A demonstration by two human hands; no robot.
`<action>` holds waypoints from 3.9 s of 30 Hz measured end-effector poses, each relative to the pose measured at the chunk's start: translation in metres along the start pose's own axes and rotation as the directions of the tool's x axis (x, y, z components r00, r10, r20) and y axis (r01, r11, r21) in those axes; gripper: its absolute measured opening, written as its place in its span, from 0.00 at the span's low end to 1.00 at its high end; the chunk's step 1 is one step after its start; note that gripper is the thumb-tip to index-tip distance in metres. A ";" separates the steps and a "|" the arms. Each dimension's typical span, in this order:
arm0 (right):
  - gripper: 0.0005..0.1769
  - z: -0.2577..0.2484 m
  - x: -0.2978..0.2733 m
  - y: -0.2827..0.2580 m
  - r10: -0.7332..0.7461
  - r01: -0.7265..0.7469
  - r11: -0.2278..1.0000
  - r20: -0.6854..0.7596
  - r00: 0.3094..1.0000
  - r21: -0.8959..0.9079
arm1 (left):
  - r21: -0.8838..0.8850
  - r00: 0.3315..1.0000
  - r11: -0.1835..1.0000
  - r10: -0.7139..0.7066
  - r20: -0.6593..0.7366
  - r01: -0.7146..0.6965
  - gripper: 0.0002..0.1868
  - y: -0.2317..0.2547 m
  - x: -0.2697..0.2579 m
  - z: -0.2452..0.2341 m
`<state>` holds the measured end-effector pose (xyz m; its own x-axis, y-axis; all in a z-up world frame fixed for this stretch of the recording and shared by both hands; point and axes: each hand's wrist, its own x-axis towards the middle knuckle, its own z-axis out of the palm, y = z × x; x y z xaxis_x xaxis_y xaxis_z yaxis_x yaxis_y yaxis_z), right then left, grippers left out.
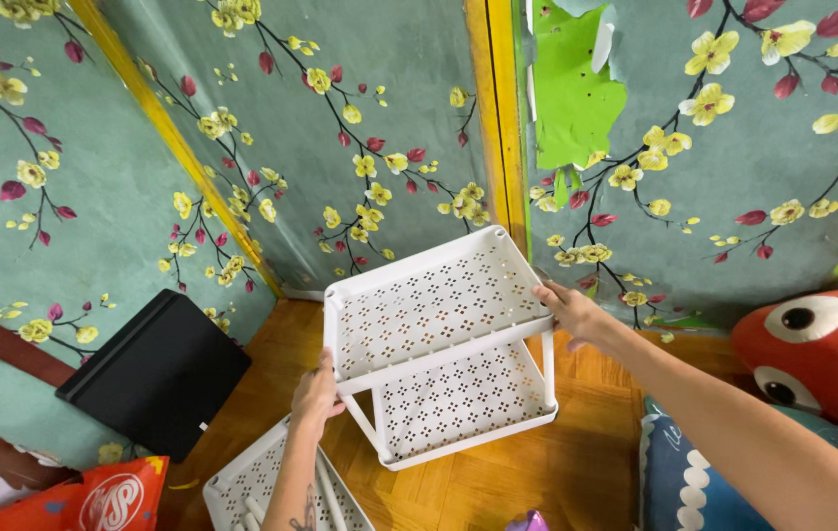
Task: The person assembles a white plastic storage rack on the floor. They insert vertical poles into the base tray, place a second tray on top, and then insert the remaining poles to complete the structure.
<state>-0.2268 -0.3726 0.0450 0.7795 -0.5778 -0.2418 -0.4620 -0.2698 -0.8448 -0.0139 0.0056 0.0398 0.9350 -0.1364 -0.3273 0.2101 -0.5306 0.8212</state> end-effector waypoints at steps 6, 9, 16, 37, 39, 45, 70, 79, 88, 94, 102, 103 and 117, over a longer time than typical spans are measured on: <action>0.37 -0.006 0.010 -0.014 0.028 -0.037 0.997 -0.126 0.992 -0.071 | -0.118 0.960 0.993 0.019 0.279 0.014 0.41 -0.024 -0.003 -0.013; 0.39 0.003 0.020 -0.011 0.043 0.010 0.967 -0.202 0.978 0.254 | -0.205 0.960 0.979 0.050 0.274 0.007 0.42 -0.036 -0.011 -0.002; 0.65 0.055 0.016 0.002 -0.111 0.184 0.912 -0.212 0.971 0.365 | -0.289 0.910 0.957 0.132 0.392 -0.015 0.46 -0.051 -0.078 0.025; 0.41 0.104 0.006 -0.053 -0.067 -0.049 0.884 0.231 0.971 0.465 | -0.557 0.948 0.810 0.296 0.120 -0.183 0.24 -0.110 -0.050 -0.037; 0.43 0.105 0.004 -0.061 -0.094 0.051 0.948 0.121 0.988 0.313 | -0.573 0.920 0.788 0.365 0.140 -0.225 0.25 -0.110 -0.062 -0.037; 0.30 0.130 -0.062 -0.095 -0.781 0.528 0.488 -0.078 0.619 -0.695 | -0.616 0.882 0.717 0.465 0.075 -0.326 0.25 -0.100 -0.079 -0.020; 0.08 0.130 -0.078 -0.065 -0.841 0.811 0.477 0.094 0.533 -0.339 | -0.410 0.754 0.690 0.657 0.008 -0.597 0.37 -0.081 -0.063 0.057; 0.07 0.120 -0.077 -0.057 -0.839 0.819 0.485 0.102 0.535 -0.306 | -0.397 0.814 0.752 0.580 0.019 -0.526 0.46 -0.062 -0.064 0.061; 0.06 0.121 -0.085 -0.066 -0.834 0.812 0.456 0.142 0.533 -0.364 | -0.461 0.847 0.773 0.526 0.079 -0.437 0.52 -0.052 -0.067 0.056; 0.07 0.102 -0.069 -0.056 -0.875 0.901 0.338 0.263 0.408 -0.274 | -0.282 0.896 0.898 0.399 0.194 -0.339 0.41 -0.025 -0.076 0.014; 0.09 0.028 -0.059 -0.063 -0.718 0.768 0.330 0.382 0.581 -0.548 | 0.505 0.239 0.117 0.953 0.185 -0.855 0.17 -0.008 -0.046 0.035; 0.11 0.023 -0.058 -0.064 -0.674 0.720 0.365 0.366 0.642 -0.590 | 0.543 0.236 0.049 0.931 0.279 -0.838 0.14 -0.008 -0.047 0.046; 0.37 0.102 -0.070 -0.035 -0.769 0.542 0.232 0.189 0.611 -0.808 | 0.440 0.248 0.074 0.903 0.352 -0.895 0.14 -0.012 -0.050 0.084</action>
<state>-0.2223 -0.2443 0.0428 0.9114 0.0000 0.4114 -0.0266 -0.9979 0.0591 -0.0870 -0.0518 0.0068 0.3210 -0.8071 0.4956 -0.9468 -0.2856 0.1483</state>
